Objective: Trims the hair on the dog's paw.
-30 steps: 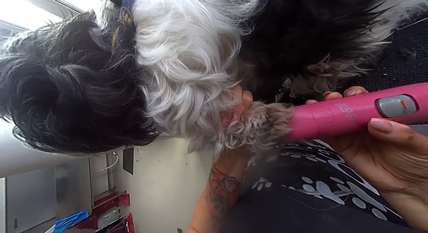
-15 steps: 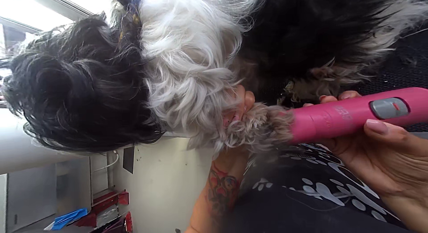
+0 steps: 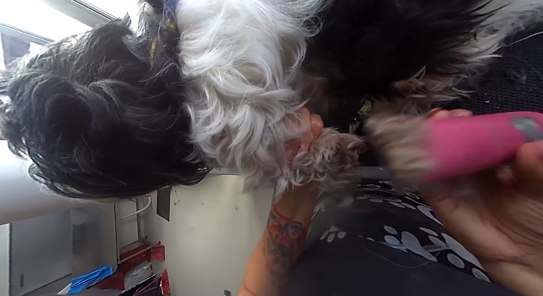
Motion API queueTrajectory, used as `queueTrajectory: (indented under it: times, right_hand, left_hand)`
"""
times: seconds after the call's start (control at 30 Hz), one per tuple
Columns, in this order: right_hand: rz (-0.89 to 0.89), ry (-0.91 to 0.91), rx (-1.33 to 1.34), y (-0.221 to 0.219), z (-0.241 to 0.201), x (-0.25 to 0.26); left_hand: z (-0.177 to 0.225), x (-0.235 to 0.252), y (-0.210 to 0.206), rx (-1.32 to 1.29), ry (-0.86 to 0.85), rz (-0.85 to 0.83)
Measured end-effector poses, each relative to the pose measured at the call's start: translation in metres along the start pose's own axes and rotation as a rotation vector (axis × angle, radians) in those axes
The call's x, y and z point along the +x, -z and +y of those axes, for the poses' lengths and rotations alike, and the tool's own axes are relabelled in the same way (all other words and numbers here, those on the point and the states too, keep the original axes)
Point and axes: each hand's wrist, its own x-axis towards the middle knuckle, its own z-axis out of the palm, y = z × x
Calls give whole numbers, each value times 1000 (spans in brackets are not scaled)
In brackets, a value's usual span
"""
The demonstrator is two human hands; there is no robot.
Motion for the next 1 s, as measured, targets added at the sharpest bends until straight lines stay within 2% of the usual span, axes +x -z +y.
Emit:
queueTrajectory:
  times: [0.1,0.17,0.27,0.43,0.6,0.67,0.73,0.77,0.8,0.83,0.87,1.0]
  right_hand:
    - [217,152,-76,12,-18,-13]
    - [327,164,-215,22,-24,-24]
    - [323,146,-452,30,-17,-44]
    - [253,336,-530,17,6,-47]
    - [281,376,-587,10,17,-44]
    - [306,382,-614,11,24,-48]
    - [357,393,-577,9,33,-54]
    - [381,403,-532,7,37,-56]
    - [404,413,-480,5,42,-58]
    - [423,425,-429,3,48,-59]
    - [440,438,-378,2,54,-61]
    - [478,462,-175,-5,72,-61]
  left_hand:
    - [3,4,-1,-38,-27,-13]
    - [5,6,-1,-78,3,-39]
    - [11,15,-3,-93,48,-29]
    - [11,21,-4,-31,50,-75]
    - [1,10,1,80,-37,-56]
    - [-1,8,6,92,-30,-109]
    - [-5,13,7,59,-1,-263]
    - [-10,19,-4,8,15,-345]
    - [-18,23,-33,-54,31,-311]
    - [-24,21,-94,-101,45,59]
    - [-28,25,-119,-106,40,103]
    - [-27,18,-120,61,23,-80]
